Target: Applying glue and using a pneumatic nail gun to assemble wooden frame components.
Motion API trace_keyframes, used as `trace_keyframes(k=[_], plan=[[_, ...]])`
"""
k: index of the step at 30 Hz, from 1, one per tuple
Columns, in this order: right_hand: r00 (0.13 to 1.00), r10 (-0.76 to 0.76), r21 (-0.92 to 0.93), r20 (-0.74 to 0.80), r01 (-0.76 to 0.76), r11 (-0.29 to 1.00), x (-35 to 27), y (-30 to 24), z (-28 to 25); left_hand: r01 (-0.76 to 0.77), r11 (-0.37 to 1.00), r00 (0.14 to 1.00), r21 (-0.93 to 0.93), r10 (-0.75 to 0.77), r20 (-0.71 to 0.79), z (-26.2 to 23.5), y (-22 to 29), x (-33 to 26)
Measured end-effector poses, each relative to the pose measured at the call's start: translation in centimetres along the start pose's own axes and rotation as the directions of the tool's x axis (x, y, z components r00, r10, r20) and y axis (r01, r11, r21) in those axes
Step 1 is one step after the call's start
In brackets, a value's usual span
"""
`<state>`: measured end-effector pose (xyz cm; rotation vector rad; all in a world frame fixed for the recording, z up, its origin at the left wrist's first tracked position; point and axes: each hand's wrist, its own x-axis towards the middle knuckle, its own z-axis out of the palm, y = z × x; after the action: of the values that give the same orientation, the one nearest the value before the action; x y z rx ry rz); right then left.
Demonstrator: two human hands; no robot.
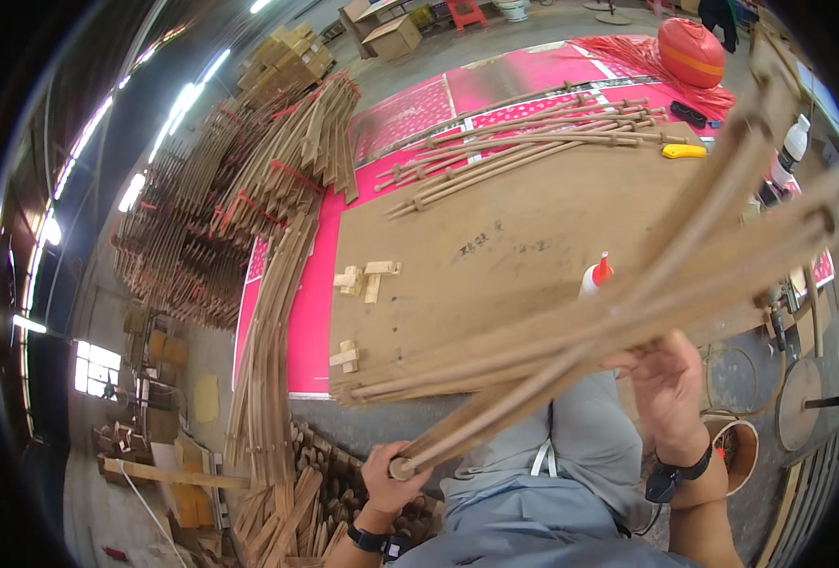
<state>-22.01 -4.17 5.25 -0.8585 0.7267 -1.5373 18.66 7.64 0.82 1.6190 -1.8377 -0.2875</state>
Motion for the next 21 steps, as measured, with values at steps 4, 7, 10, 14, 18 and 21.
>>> trace_keyframes(k=[4,7,10,14,18,21], plan=[[0.905,-0.061,0.107,0.422,0.018,0.994,1.1,-0.3,7.6,0.114,0.992,0.975,0.046,-0.103,-0.195,-3.4,0.0,0.6],[0.803,0.047,-0.427,0.594,0.266,0.864,2.1,4.4,7.4,0.164,0.967,0.928,0.193,-0.084,-0.364,-7.1,-2.7,0.6],[0.747,0.109,-0.661,0.655,0.498,0.562,2.6,9.7,6.7,0.372,0.921,0.806,0.113,-0.261,-0.531,-11.4,-6.8,-1.6],[0.806,0.087,-0.753,0.585,0.500,0.429,3.9,13.1,5.9,0.519,0.808,0.739,0.278,-0.262,-0.621,-17.3,-8.0,-3.1],[0.826,0.016,-0.776,0.563,0.522,0.354,5.6,15.1,5.2,0.711,0.657,0.628,0.250,-0.432,-0.647,-22.9,-11.3,-6.5],[0.815,-0.024,-0.768,0.578,0.555,0.320,5.7,15.6,4.6,0.744,0.590,0.629,0.314,-0.460,-0.626,-24.4,-12.5,-7.1]])
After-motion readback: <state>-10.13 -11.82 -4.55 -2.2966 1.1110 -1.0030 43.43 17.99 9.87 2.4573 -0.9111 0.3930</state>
